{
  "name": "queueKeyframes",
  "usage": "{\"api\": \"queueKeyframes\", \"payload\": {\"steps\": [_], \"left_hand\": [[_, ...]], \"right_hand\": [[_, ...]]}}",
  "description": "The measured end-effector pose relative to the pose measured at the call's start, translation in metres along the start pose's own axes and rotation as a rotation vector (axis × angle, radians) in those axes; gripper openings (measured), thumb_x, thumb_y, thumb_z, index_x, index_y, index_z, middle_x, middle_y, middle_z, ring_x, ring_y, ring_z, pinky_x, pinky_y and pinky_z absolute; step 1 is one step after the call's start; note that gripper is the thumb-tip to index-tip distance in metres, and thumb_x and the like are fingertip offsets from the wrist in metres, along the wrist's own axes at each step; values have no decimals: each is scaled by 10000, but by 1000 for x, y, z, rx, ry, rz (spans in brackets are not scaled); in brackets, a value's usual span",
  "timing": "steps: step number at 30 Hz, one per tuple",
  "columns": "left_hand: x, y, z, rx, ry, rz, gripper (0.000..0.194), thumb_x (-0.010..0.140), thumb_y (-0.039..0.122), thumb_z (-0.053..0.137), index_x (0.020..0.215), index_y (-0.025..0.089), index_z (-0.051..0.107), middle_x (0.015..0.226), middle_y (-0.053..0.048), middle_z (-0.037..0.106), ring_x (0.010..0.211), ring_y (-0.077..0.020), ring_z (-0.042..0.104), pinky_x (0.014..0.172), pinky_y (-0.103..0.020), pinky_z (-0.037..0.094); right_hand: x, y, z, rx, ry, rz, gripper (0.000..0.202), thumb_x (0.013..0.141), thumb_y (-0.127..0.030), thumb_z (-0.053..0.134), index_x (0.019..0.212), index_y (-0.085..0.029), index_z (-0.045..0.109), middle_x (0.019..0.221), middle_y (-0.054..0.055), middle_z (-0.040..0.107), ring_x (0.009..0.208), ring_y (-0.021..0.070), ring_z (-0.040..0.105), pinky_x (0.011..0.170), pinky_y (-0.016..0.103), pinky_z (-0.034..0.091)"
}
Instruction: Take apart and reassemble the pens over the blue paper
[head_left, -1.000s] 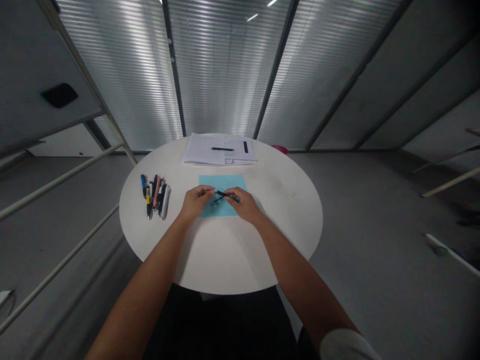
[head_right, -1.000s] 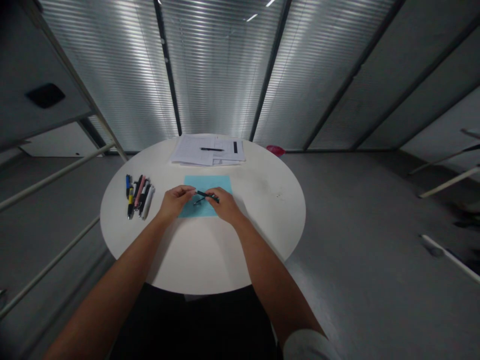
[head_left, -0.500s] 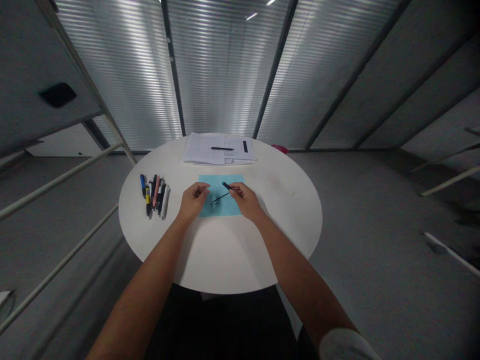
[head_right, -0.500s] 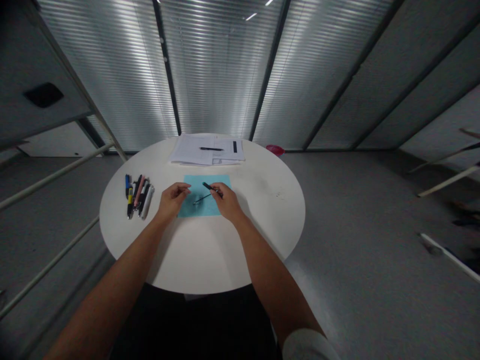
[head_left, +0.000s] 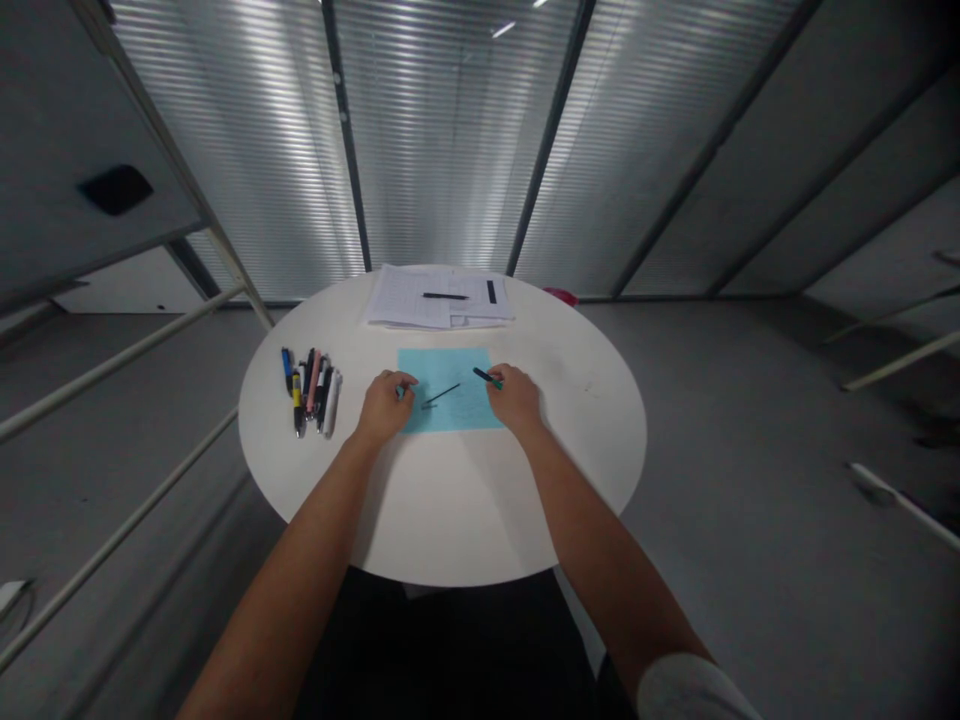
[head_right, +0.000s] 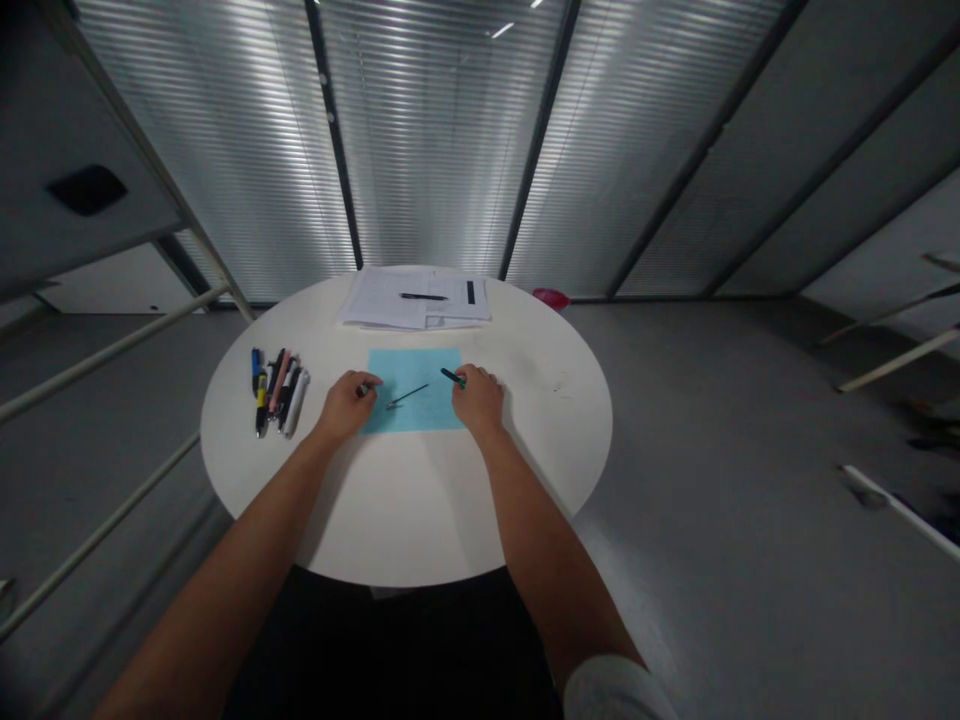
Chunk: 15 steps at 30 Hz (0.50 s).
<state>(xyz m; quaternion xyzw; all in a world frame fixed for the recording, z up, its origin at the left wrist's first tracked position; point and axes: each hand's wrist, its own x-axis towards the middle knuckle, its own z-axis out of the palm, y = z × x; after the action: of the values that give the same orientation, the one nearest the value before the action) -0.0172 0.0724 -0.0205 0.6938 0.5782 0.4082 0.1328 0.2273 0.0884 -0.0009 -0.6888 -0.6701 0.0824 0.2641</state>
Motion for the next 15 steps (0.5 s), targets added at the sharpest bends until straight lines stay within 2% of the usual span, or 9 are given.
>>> {"api": "queueKeyframes", "payload": {"steps": [7, 15], "left_hand": [[0, 3, -2, 17, -6, -12, 251, 757, 175, 531, 929, 186, 714, 891, -53, 633, 759, -172, 568, 785, -318, 468], [-6, 19, -5, 209, -203, 108, 177, 806, 346, 625, 870, 237, 749, 950, -76, 658, 952, -258, 561, 891, -418, 405]], "right_hand": [[-3, -3, -3, -143, -8, 19, 247, 844, -221, 555, 1050, -257, 687, 1084, 82, 668, 1058, 284, 552, 873, 423, 384], [-5, -10, -5, -99, 13, 18, 254, 843, -235, 558, 1056, -279, 690, 1108, 63, 659, 1074, 279, 527, 871, 416, 363]]}}
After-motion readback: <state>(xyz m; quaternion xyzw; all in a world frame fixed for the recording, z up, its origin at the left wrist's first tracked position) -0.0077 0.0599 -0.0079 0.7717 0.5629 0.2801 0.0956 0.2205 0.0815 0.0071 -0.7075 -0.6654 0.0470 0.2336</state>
